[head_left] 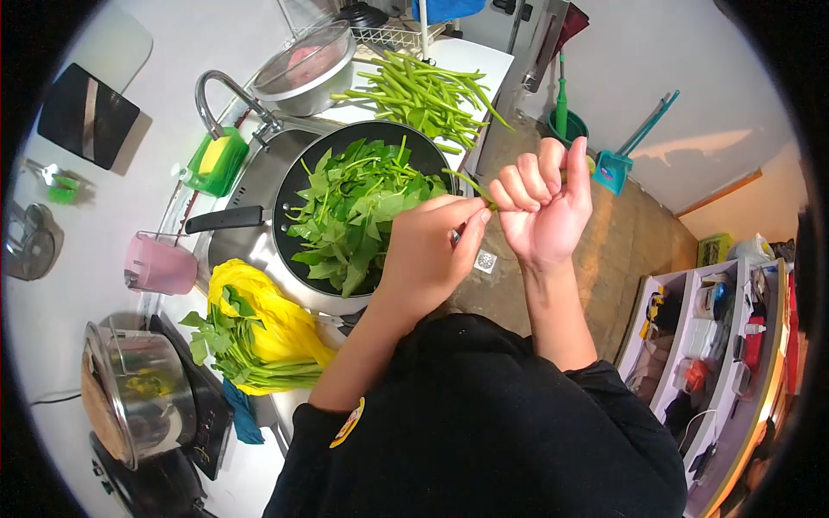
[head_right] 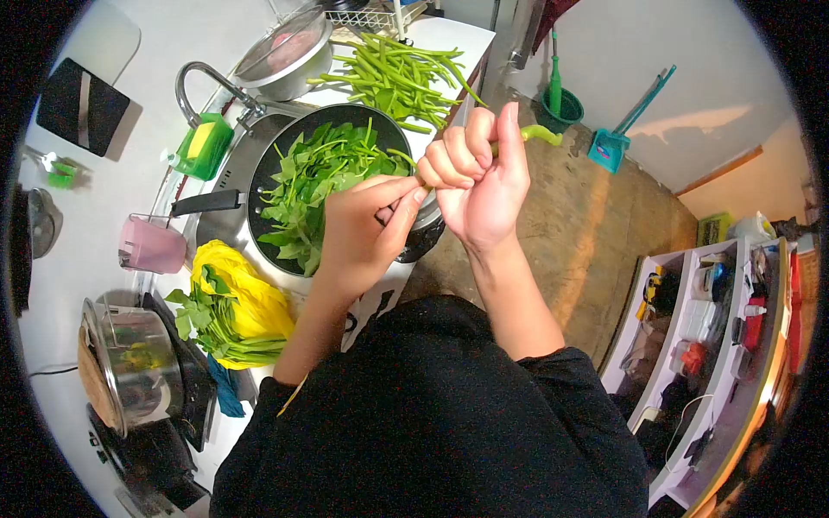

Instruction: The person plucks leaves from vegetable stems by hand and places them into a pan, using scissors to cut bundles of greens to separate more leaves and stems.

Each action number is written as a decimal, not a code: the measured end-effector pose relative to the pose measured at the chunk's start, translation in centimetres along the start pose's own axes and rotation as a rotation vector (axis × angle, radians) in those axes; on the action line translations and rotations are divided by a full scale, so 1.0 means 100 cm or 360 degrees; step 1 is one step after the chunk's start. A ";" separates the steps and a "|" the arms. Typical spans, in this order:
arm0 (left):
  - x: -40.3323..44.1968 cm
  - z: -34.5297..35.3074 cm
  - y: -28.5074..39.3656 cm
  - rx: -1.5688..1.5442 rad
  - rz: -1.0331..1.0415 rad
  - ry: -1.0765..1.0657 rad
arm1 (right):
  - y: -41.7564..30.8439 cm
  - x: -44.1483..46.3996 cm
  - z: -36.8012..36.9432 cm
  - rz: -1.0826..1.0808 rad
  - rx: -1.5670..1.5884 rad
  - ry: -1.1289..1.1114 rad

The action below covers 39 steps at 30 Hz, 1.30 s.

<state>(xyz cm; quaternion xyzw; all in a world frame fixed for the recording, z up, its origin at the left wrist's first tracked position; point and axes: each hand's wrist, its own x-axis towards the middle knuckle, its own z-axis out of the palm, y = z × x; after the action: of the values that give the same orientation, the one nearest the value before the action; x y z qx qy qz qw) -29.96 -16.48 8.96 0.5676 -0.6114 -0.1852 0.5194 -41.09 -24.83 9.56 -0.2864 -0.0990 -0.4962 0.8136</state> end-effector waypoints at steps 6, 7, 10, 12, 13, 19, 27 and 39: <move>-0.004 0.012 -0.017 -0.0279 -0.0374 0.0314 | 0.029 -0.009 0.007 -0.0367 -0.0382 -0.0004; -0.004 0.012 -0.021 -0.0364 -0.0543 0.0360 | 0.033 -0.012 0.009 -0.0348 -0.0379 -0.0047; 0.003 -0.028 -0.043 -0.0353 -0.0406 0.0714 | 0.030 -0.012 0.015 -0.0349 -0.0374 -0.0196; 0.003 -0.060 -0.046 -0.0221 -0.0495 0.0869 | 0.022 -0.002 0.014 -0.0184 -0.0154 -0.0133; -0.001 -0.075 -0.050 0.0081 -0.0547 0.0702 | 0.017 0.004 0.012 -0.0069 -0.0045 -0.0107; -0.013 -0.080 -0.029 0.0626 -0.0098 0.0433 | 0.026 0.021 -0.003 0.0456 0.0261 -0.0121; -0.021 -0.050 0.003 0.0325 -0.0044 0.0164 | 0.043 0.031 0.002 0.0684 0.0310 -0.0421; -0.015 -0.077 -0.051 -0.0305 -0.0493 0.1182 | 0.053 0.014 0.026 0.0536 -0.0542 -0.0468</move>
<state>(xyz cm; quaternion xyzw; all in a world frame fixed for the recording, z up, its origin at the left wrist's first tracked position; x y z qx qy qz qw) -21.20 -13.87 7.16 0.6302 -0.2698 -0.0998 0.7212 -35.53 -22.62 10.33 -0.5003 -0.0821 -0.3167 0.8017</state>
